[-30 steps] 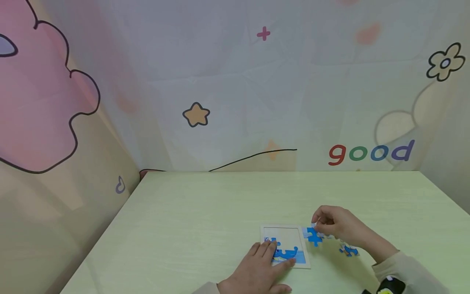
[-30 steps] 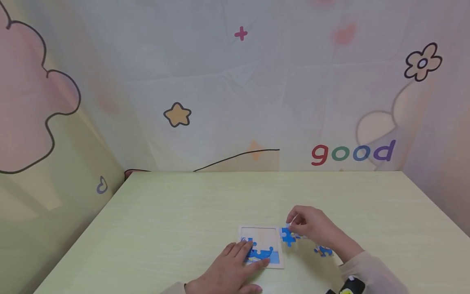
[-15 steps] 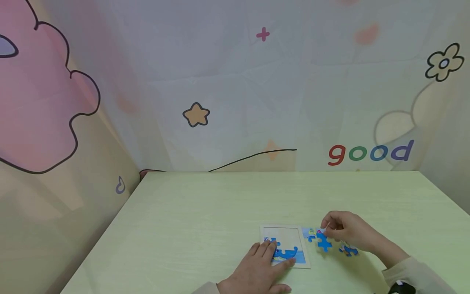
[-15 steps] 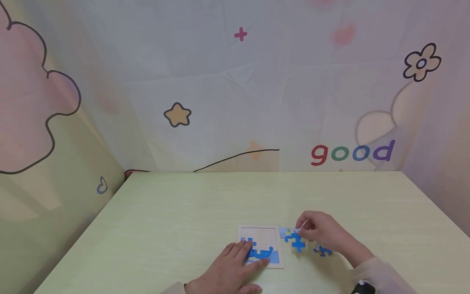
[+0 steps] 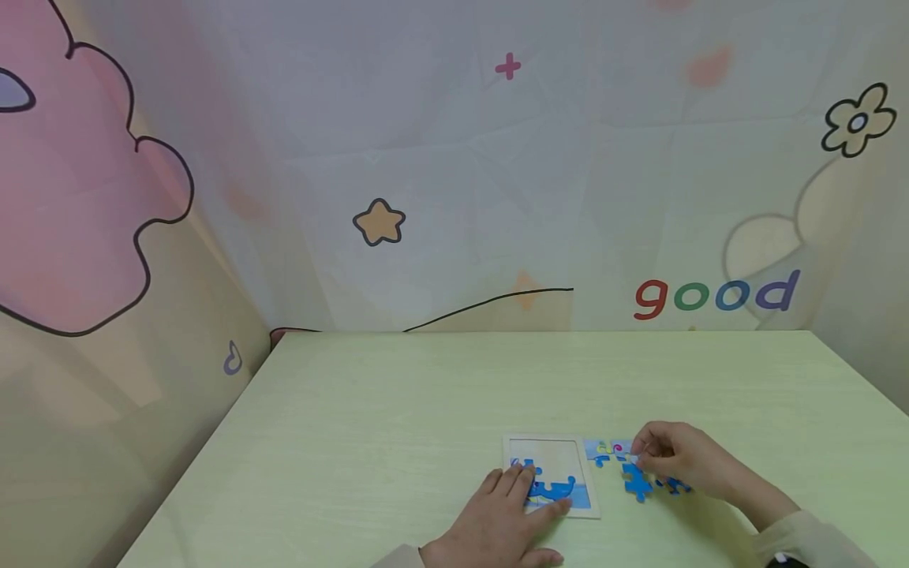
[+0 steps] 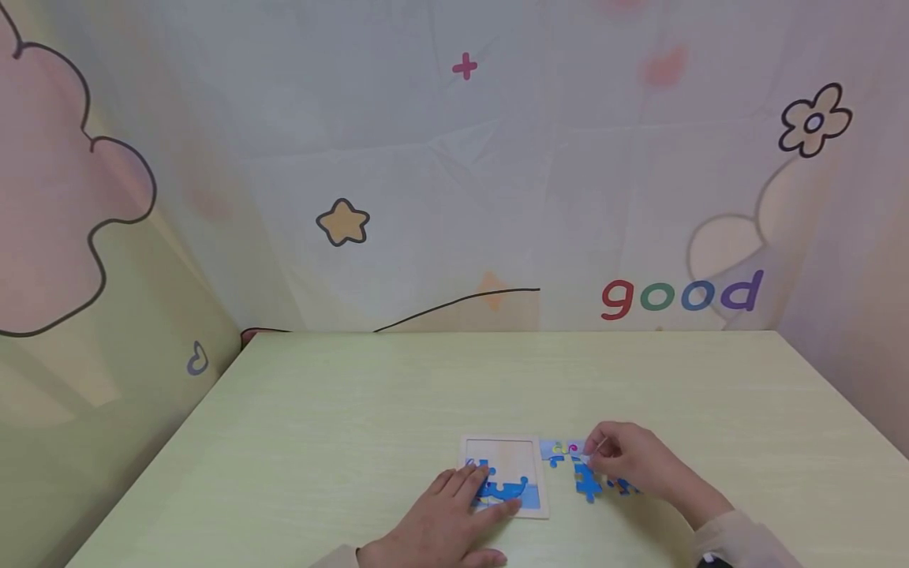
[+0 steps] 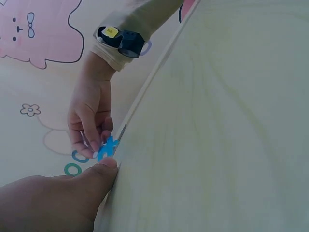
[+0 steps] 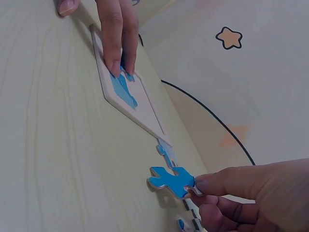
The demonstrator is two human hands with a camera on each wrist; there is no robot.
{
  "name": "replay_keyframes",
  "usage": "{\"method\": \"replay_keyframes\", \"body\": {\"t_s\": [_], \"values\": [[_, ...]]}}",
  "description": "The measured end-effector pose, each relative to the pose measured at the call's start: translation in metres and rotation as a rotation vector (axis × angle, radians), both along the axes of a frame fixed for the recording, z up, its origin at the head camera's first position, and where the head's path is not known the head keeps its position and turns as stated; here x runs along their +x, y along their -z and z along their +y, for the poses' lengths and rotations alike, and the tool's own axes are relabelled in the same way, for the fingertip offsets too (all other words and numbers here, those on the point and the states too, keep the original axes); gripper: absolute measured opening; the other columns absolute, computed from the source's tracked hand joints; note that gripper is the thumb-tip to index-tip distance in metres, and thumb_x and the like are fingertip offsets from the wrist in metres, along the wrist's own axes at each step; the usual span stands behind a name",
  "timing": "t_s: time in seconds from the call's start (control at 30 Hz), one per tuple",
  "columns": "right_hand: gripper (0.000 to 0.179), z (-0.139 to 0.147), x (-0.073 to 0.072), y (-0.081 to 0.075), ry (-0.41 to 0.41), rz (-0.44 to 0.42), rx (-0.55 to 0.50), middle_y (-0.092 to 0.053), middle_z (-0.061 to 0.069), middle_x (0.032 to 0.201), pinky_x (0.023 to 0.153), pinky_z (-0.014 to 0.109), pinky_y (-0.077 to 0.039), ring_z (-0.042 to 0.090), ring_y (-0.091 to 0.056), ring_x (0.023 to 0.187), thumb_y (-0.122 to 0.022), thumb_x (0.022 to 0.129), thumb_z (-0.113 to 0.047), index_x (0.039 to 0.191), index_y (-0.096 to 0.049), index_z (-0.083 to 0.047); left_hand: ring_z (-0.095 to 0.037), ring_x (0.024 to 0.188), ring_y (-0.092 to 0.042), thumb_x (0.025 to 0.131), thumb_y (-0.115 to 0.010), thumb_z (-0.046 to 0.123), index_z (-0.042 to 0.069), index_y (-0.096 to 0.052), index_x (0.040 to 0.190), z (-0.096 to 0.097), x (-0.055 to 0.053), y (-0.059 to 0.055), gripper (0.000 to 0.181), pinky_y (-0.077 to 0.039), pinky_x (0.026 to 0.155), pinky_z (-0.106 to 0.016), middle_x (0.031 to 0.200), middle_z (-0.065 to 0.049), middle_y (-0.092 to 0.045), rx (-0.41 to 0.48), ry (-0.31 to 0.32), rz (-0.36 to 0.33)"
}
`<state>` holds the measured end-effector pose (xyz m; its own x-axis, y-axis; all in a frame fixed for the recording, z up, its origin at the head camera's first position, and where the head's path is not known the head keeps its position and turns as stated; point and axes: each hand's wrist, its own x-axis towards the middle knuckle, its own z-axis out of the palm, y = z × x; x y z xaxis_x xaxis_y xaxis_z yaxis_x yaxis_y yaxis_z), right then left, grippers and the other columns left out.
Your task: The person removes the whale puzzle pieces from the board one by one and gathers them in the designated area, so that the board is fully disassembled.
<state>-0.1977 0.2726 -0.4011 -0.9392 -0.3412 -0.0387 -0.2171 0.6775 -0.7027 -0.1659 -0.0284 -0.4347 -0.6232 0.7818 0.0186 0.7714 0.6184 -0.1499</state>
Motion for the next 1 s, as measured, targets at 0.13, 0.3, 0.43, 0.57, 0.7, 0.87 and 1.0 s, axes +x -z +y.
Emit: {"method": "replay_keyframes", "body": {"t_s": [0.13, 0.3, 0.43, 0.57, 0.7, 0.87, 1.0], "values": [[0.01, 0.002, 0.0, 0.005, 0.003, -0.002, -0.004, -0.056, 0.002, 0.077, 0.061, 0.02, -0.043, 0.004, -0.048, 0.067, -0.066, 0.088, -0.01, 0.094, -0.061, -0.003, -0.028, 0.139, -0.038, 0.097, -0.016, 0.064, 0.042, -0.03, 0.148, 0.0, 0.0, 0.0, 0.058, -0.036, 0.109, -0.041, 0.151, -0.015, -0.038, 0.006, -0.003, -0.016], [0.009, 0.004, -0.001, 0.009, 0.015, 0.006, 0.011, -0.057, 0.001, 0.078, 0.061, 0.02, -0.042, 0.002, -0.047, 0.068, -0.066, 0.088, -0.01, 0.093, -0.061, -0.004, -0.029, 0.139, -0.038, 0.097, -0.018, 0.064, 0.042, -0.031, 0.148, 0.0, 0.001, 0.0, 0.057, -0.037, 0.108, -0.042, 0.15, -0.015, -0.038, 0.018, -0.005, -0.024], [0.009, 0.004, -0.001, 0.01, 0.038, 0.019, 0.04, -0.057, 0.001, 0.079, 0.062, 0.02, -0.041, 0.003, -0.046, 0.069, -0.066, 0.088, -0.011, 0.093, -0.062, -0.006, -0.028, 0.14, -0.038, 0.097, -0.017, 0.065, 0.042, -0.03, 0.148, 0.0, 0.001, -0.001, 0.057, -0.036, 0.109, -0.042, 0.151, -0.015, -0.037, 0.011, -0.011, -0.029], [0.007, 0.002, 0.0, 0.011, 0.083, 0.027, 0.075, -0.057, 0.0, 0.079, 0.062, 0.02, -0.041, 0.004, -0.047, 0.07, -0.067, 0.088, -0.011, 0.091, -0.062, -0.008, -0.028, 0.14, -0.037, 0.097, -0.016, 0.065, 0.043, -0.029, 0.149, 0.001, 0.0, -0.002, 0.058, -0.036, 0.109, -0.042, 0.152, -0.014, -0.036, -0.002, -0.014, -0.034], [0.005, -0.001, 0.0, 0.013, 0.121, 0.039, 0.109, -0.057, -0.001, 0.079, 0.063, 0.02, -0.041, 0.006, -0.047, 0.071, -0.067, 0.087, -0.01, 0.091, -0.063, -0.01, -0.027, 0.141, -0.037, 0.097, -0.015, 0.065, 0.043, -0.028, 0.149, 0.0, -0.001, -0.002, 0.058, -0.036, 0.11, -0.041, 0.153, -0.013, -0.036, -0.008, -0.009, -0.034], [0.006, -0.004, 0.001, 0.012, 0.129, 0.063, 0.129, -0.058, -0.002, 0.08, 0.063, 0.019, -0.042, 0.008, -0.048, 0.072, -0.068, 0.087, -0.01, 0.091, -0.064, -0.01, -0.027, 0.141, -0.036, 0.096, -0.018, 0.065, 0.044, -0.028, 0.148, -0.001, -0.001, -0.004, 0.058, -0.035, 0.11, -0.042, 0.153, -0.012, -0.035, -0.011, -0.014, -0.056], [0.006, -0.004, 0.004, 0.01, 0.134, 0.103, 0.135, -0.059, -0.003, 0.08, 0.062, 0.019, -0.042, 0.006, -0.047, 0.069, -0.068, 0.087, -0.012, 0.091, -0.064, -0.011, -0.027, 0.142, -0.034, 0.096, -0.019, 0.066, 0.044, -0.029, 0.148, 0.002, 0.001, -0.005, 0.058, -0.034, 0.11, -0.043, 0.153, -0.012, -0.034, -0.022, -0.025, -0.066]]}}
